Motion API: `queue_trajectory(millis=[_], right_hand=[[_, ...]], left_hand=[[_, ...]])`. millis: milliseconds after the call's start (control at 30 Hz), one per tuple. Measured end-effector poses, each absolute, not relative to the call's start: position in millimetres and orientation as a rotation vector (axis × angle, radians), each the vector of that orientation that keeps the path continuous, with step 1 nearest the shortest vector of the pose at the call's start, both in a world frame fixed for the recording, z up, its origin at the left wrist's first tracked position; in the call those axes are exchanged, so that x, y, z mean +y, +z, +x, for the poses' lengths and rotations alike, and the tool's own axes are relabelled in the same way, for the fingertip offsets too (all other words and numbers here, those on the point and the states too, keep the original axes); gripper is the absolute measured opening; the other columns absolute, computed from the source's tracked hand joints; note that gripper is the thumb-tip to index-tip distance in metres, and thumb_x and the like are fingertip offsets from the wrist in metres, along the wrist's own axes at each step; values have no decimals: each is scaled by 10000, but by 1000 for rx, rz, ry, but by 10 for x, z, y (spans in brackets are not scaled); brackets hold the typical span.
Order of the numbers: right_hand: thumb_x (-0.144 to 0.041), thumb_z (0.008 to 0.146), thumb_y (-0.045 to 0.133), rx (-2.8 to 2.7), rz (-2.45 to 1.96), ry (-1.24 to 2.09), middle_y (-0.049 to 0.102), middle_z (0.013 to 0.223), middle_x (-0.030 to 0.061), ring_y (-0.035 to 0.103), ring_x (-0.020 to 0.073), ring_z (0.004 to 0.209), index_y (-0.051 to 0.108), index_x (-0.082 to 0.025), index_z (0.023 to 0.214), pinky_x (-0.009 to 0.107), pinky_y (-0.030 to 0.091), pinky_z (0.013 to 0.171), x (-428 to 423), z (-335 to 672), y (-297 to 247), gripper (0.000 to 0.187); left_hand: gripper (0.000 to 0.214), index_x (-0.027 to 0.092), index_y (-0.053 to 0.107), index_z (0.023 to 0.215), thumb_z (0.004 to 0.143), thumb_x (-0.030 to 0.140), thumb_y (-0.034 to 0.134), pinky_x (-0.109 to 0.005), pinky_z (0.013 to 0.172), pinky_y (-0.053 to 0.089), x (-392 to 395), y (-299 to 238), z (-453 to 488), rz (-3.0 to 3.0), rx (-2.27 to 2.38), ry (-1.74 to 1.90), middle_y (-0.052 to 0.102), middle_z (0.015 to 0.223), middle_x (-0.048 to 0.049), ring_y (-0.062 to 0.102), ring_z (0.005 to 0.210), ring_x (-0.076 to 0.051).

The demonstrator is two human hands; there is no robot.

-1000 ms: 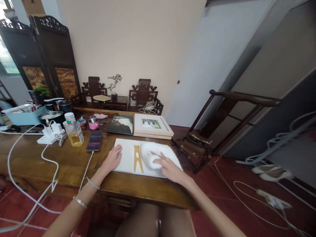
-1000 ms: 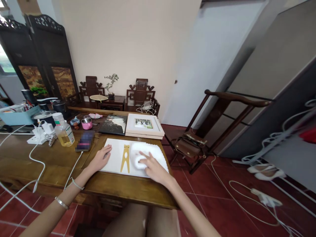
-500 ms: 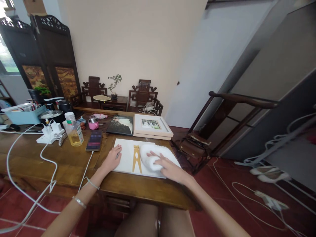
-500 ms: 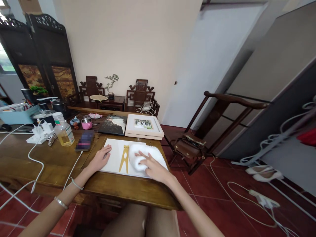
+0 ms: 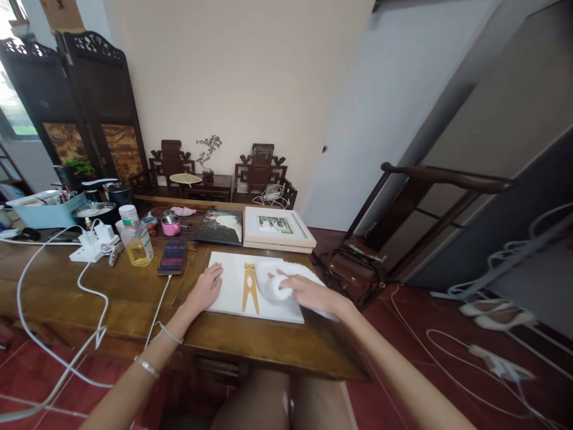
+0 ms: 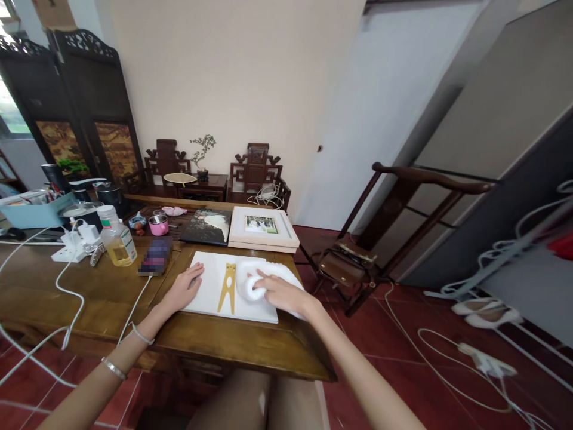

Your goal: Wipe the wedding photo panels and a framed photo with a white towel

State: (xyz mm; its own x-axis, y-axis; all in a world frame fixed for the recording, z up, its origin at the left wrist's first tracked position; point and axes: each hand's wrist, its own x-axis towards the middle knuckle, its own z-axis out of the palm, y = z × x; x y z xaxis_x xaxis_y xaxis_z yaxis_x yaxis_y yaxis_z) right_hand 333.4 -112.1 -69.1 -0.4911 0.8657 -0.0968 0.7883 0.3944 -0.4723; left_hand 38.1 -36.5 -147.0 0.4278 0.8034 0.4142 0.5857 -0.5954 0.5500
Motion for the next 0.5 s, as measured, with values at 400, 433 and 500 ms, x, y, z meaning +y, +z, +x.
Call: queue_trajectory(millis=[400,433,500], right_hand=[[-44,667,360,-2502,-1385,770,377,1448,-17,195,209,1391,659,-222,996,418,224,1109,-1674,3304,-608,478],[-50,659,365,-2474,-1393,755,411,1429,-12,217,221,1386,664,-221,972,423,240,1100,-1563,3317,-622,466],[-65,643,377,-2407,-1423,702,507,1359,4,287,249,1359,671,-220,948,431,273,1080,-1301,3340,-645,451]], left_hand=[[396,106,599,1166,855,245,396,-496,1097,305,-369,-1493,387,2358,1189,971,544,1309,-154,439,1284,-265],[389,119,602,1162,854,245,401,-493,1097,307,-366,-1493,383,2358,1187,977,548,1307,-145,442,1282,-261],[384,122,605,1157,851,246,409,-488,1094,315,-364,-1488,375,2355,1181,984,552,1303,-146,446,1280,-258]])
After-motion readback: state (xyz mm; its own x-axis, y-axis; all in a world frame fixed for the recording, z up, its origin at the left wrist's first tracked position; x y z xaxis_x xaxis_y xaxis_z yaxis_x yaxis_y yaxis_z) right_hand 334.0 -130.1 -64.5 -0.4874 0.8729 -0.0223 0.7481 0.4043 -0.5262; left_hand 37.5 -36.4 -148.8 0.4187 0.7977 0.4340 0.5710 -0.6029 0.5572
